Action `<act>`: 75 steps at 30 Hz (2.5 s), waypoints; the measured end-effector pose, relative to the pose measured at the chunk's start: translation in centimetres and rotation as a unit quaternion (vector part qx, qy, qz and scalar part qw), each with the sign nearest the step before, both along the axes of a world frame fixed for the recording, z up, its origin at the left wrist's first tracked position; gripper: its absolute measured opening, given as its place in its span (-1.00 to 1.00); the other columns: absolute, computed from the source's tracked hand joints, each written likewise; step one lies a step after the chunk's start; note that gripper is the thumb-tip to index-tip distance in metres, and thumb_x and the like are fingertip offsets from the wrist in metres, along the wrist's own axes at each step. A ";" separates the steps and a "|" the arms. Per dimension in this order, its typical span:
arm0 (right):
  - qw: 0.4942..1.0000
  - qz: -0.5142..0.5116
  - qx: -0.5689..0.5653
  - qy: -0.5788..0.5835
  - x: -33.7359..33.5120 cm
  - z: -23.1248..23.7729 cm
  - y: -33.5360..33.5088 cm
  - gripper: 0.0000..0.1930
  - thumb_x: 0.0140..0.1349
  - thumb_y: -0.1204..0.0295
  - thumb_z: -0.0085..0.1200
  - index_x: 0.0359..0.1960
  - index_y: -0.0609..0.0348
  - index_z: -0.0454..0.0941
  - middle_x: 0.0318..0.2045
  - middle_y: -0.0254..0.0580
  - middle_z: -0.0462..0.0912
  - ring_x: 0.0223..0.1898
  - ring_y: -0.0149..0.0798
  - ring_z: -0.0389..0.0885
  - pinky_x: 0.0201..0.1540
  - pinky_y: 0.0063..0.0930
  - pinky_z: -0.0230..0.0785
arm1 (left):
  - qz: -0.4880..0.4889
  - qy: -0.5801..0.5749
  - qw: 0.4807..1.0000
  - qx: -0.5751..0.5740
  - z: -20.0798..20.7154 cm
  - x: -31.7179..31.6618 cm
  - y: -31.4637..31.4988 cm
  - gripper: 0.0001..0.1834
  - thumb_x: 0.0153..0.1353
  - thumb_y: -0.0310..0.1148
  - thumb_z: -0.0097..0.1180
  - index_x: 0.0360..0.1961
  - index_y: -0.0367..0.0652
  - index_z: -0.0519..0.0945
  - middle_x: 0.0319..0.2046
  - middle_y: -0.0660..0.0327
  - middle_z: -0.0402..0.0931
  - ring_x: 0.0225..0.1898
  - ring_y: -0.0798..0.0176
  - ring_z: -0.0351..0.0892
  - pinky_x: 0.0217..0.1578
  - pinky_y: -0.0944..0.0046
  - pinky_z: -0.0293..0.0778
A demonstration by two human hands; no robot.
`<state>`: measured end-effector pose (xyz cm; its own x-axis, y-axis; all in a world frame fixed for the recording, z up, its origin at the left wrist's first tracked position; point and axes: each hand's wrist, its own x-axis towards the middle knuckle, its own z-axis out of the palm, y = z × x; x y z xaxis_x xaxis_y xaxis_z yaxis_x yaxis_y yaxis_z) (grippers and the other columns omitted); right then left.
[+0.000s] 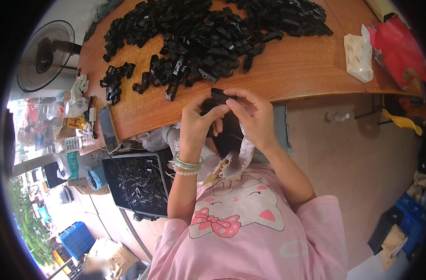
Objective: The person sorts and organizes black plastic components by hand, transferring them from a table into a white bag.
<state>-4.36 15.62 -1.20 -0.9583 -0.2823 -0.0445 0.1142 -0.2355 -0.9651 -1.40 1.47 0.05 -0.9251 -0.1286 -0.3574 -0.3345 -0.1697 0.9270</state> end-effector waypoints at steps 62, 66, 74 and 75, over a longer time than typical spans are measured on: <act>0.905 0.008 0.255 0.340 -4.2 -1.6 0.9 -0.72 -0.02 0.63 0.15 -0.20 0.22 0.56 -0.25 -0.18 0.52 -0.18 -0.13 0.47 -0.18 -0.34 0.37 | 0.010 0.146 0.960 -0.240 -2.4 -0.5 -1.2 -0.67 0.01 -0.57 0.24 -0.17 -0.36 0.47 -0.37 0.17 0.55 -0.41 0.41 0.52 -0.39 0.44 0.45; 0.900 0.076 0.222 0.369 -3.4 -0.8 0.5 -0.67 -0.02 0.66 0.14 -0.15 0.22 0.56 -0.25 -0.18 0.54 -0.20 -0.17 0.47 -0.21 -0.41 0.40 | -0.047 -0.002 0.986 -0.160 0.2 -0.3 -1.1 -0.65 0.05 -0.55 0.21 -0.11 -0.40 0.47 -0.46 0.16 0.55 -0.51 0.41 0.53 -0.50 0.44 0.46; 0.976 0.083 0.102 0.172 -2.3 -1.0 -0.2 -0.64 0.06 0.64 0.10 -0.05 0.19 0.53 -0.20 -0.18 0.54 -0.23 -0.28 0.50 -0.18 -0.51 0.38 | 0.003 0.146 0.985 -0.092 -0.8 0.4 -0.2 -0.69 0.15 -0.60 0.05 -0.05 -0.39 0.45 -0.41 0.11 0.56 -0.51 0.35 0.60 -0.51 0.44 0.52; 0.976 0.084 0.102 0.172 -2.3 -1.1 -0.3 -0.64 0.06 0.64 0.10 -0.05 0.19 0.53 -0.20 -0.18 0.54 -0.23 -0.28 0.50 -0.18 -0.51 0.38 | -0.004 0.138 0.983 -0.123 -0.6 0.4 -0.1 -0.70 0.16 -0.60 0.03 -0.04 -0.38 0.45 -0.39 0.11 0.56 -0.49 0.36 0.61 -0.51 0.44 0.52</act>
<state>-6.70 15.36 -2.28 -0.8677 -0.4549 0.2004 -0.2047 -0.0403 -0.9780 -0.95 1.36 -0.55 -0.9836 -0.1728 -0.0517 -0.0652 0.0732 0.9952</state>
